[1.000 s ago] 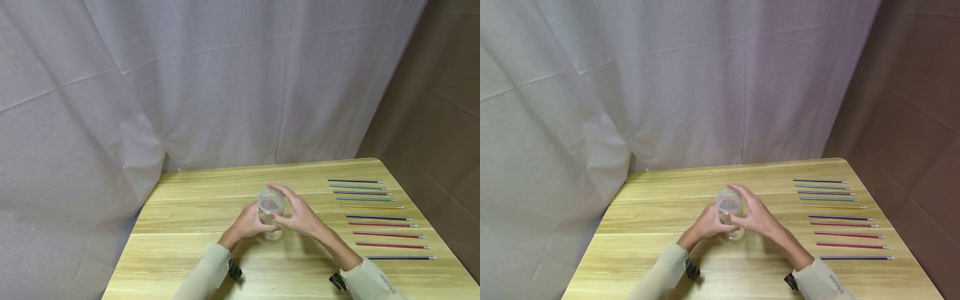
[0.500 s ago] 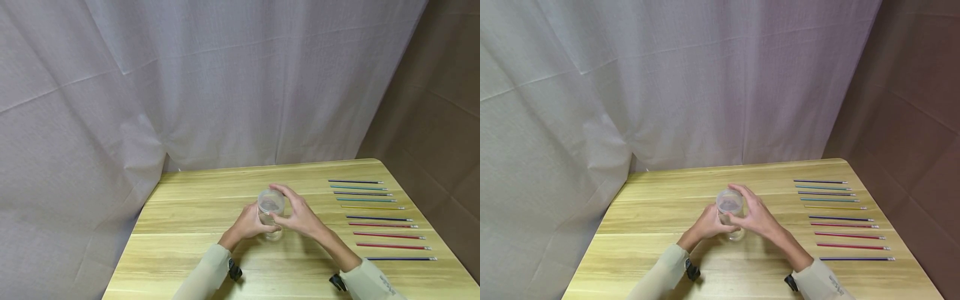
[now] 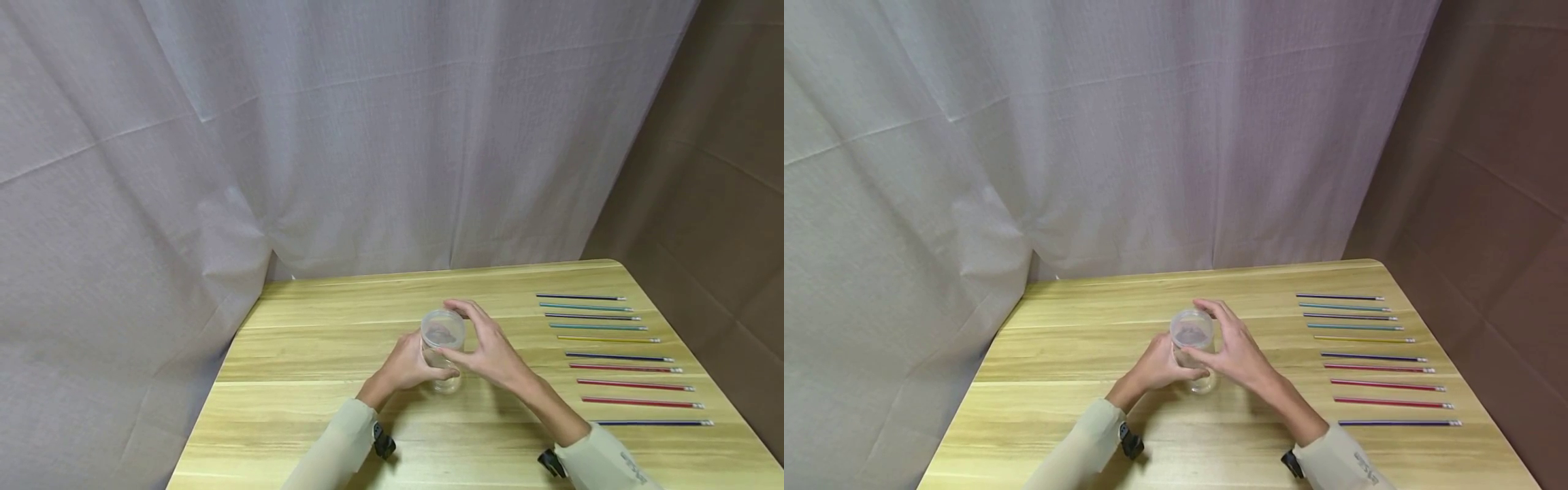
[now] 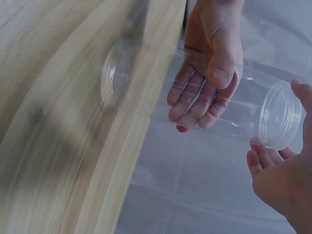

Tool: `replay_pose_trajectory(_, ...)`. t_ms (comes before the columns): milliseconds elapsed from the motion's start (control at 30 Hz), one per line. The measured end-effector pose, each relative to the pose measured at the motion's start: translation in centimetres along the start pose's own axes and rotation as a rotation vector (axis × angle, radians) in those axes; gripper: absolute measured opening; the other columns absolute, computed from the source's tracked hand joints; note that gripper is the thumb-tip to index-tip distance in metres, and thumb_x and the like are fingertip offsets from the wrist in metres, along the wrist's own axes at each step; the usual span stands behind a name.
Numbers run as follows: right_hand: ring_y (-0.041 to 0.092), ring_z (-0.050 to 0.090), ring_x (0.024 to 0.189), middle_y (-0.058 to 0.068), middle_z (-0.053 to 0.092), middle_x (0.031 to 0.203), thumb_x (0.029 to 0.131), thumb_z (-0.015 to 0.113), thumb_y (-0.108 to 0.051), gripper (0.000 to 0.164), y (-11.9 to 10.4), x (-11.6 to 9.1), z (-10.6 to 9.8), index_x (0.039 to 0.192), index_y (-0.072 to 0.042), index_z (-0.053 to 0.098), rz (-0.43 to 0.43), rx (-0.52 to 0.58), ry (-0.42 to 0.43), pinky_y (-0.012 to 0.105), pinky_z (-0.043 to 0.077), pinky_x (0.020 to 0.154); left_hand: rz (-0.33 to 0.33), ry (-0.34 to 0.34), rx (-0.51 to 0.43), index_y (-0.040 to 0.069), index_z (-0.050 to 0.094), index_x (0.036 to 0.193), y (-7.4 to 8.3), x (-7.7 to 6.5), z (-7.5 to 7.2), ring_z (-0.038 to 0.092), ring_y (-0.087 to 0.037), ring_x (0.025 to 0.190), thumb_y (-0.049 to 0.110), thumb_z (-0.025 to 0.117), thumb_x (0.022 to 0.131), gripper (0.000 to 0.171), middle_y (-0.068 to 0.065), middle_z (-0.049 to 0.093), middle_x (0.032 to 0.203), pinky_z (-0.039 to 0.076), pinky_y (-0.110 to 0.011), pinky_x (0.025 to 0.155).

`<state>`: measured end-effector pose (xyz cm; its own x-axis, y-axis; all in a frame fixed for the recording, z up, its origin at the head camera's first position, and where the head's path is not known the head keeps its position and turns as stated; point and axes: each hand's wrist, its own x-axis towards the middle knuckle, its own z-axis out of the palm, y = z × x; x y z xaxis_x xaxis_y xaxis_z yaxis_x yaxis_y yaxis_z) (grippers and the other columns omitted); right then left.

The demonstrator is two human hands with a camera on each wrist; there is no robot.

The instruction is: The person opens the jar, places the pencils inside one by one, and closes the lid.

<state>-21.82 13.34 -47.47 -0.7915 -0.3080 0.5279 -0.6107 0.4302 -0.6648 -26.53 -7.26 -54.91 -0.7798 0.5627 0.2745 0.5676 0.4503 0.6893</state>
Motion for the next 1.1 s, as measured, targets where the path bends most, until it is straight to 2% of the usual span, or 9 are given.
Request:
replay_pose_trajectory(200, 0.035, 0.055, 0.138, 0.014, 0.059, 0.149, 0.084, 0.087, -0.009, 0.078, -0.02, 0.12, 0.03, 0.152, -0.005, 0.049, -0.002, 0.026, -0.052, 0.060, 0.042, 0.114, -0.002, -0.001, -0.013, 0.022, 0.048, 0.154, -0.10, -0.04, -0.03, 0.063, -0.007, 0.122, 0.048, 0.093, 0.080, 0.090, 0.010, 0.068, 0.133, 0.053, -0.032, 0.103)
replay_pose_trajectory(333, 0.036, 0.051, 0.142, 0.015, 0.054, 0.155, 0.084, 0.081, -0.005, 0.080, -0.06, 0.21, 0.04, 0.156, -0.005, 0.045, -0.012, 0.055, -0.095, 0.061, 0.040, 0.115, 0.000, 0.006, -0.013, 0.021, 0.049, 0.153, -0.13, -0.03, -0.02, 0.064, -0.007, 0.122, 0.048, 0.093, 0.080, 0.089, 0.008, 0.068, 0.133, 0.052, -0.031, 0.104)
replay_pose_trajectory(500, 0.036, 0.051, 0.140, 0.017, 0.052, 0.155, 0.082, 0.089, -0.009, 0.087, -0.06, 0.07, 0.20, 0.156, -0.003, 0.045, -0.010, 0.043, -0.054, 0.063, 0.039, 0.115, 0.005, 0.014, 0.005, 0.020, 0.052, 0.150, -0.12, -0.01, 0.03, 0.065, -0.006, 0.118, 0.047, 0.094, 0.079, 0.087, 0.009, 0.070, 0.128, 0.053, -0.030, 0.101)
replay_pose_trajectory(700, 0.032, 0.058, 0.131, 0.012, 0.060, 0.144, 0.076, 0.098, -0.013, 0.087, 0.18, 0.09, 0.29, 0.149, -0.002, 0.051, -0.010, 0.000, 0.031, 0.060, 0.044, 0.111, 0.019, 0.011, 0.005, 0.020, 0.051, 0.152, -0.06, -0.03, -0.02, 0.064, -0.006, 0.119, 0.048, 0.093, 0.080, 0.089, 0.009, 0.069, 0.130, 0.054, -0.030, 0.101)
replay_pose_trajectory(1100, 0.034, 0.055, 0.136, 0.013, 0.060, 0.148, 0.080, 0.089, -0.005, 0.082, -0.06, 0.24, -0.24, 0.152, -0.003, 0.049, 0.012, 0.067, -0.049, 0.059, 0.040, 0.115, 0.002, 0.007, -0.008, 0.020, 0.049, 0.154, 0.00, -0.03, -0.05, 0.064, -0.005, 0.117, 0.047, 0.094, 0.079, 0.091, 0.009, 0.070, 0.129, 0.053, -0.030, 0.100)
